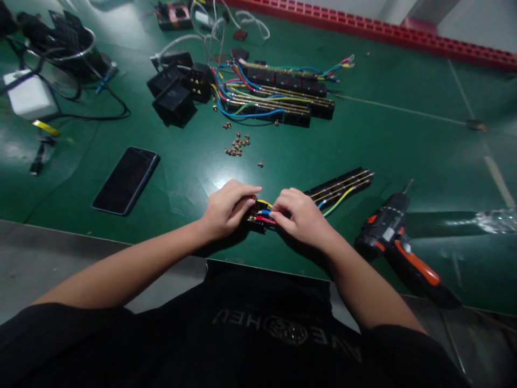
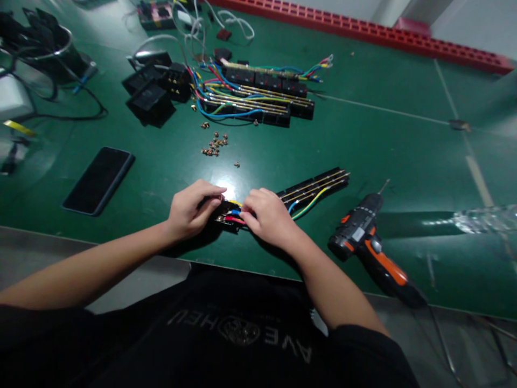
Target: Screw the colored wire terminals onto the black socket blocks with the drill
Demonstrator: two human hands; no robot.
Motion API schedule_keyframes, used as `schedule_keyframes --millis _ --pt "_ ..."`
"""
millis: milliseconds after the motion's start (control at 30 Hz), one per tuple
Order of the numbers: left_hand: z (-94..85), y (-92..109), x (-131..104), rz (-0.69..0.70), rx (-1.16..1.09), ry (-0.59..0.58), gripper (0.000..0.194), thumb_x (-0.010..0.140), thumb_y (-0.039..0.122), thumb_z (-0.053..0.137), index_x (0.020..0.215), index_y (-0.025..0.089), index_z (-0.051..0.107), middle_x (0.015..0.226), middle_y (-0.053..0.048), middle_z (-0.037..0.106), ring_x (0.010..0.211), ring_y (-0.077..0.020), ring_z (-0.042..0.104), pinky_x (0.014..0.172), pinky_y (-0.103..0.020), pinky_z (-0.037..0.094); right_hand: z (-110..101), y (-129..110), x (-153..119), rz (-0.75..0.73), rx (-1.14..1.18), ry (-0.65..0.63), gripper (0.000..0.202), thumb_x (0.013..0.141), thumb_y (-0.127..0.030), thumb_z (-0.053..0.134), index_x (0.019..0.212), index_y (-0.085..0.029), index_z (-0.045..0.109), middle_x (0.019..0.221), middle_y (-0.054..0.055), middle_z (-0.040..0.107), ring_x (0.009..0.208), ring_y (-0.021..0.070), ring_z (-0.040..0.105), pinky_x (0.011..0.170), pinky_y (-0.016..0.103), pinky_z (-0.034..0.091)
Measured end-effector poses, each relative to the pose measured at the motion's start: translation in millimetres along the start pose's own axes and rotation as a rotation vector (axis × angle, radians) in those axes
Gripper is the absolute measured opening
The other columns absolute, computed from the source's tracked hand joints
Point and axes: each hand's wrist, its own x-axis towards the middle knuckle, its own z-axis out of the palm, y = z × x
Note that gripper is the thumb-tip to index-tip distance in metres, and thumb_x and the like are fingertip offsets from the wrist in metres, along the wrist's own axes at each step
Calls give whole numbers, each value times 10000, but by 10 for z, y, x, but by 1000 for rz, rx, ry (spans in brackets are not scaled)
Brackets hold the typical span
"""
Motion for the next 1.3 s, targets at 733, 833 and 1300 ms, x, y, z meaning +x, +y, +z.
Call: schedule_keyframes --millis 733,833,1300 --pt "-145 -68 55 96 -29 -111 120 1007 250 625 985 214 737 875 -24 779 878 -171 674 850 -337 565 46 -29 56 23 -77 -40 157 929 -201 635 783 -155 600 825 51 571 822 182 474 783 322 342" --pt "-168 -46 35 29 -32 -115 142 1016 282 617 985 198 727 904 -35 772 958 -180 697 898 -343 573 34 -46 65 33 -73 -45 150 928 -193 631 785 -154 604 820 50 572 818 179 475 782 321 341" --pt "-105 -109 -21 6 -155 -193 99 1004 253 614 962 180 665 1121 -107 755 1176 -227 699 1011 -437 594 44 -67 51 18 -40 -50 148 919 -186 631 778 -153 601 805 47 569 801 174 465 774 318 330"
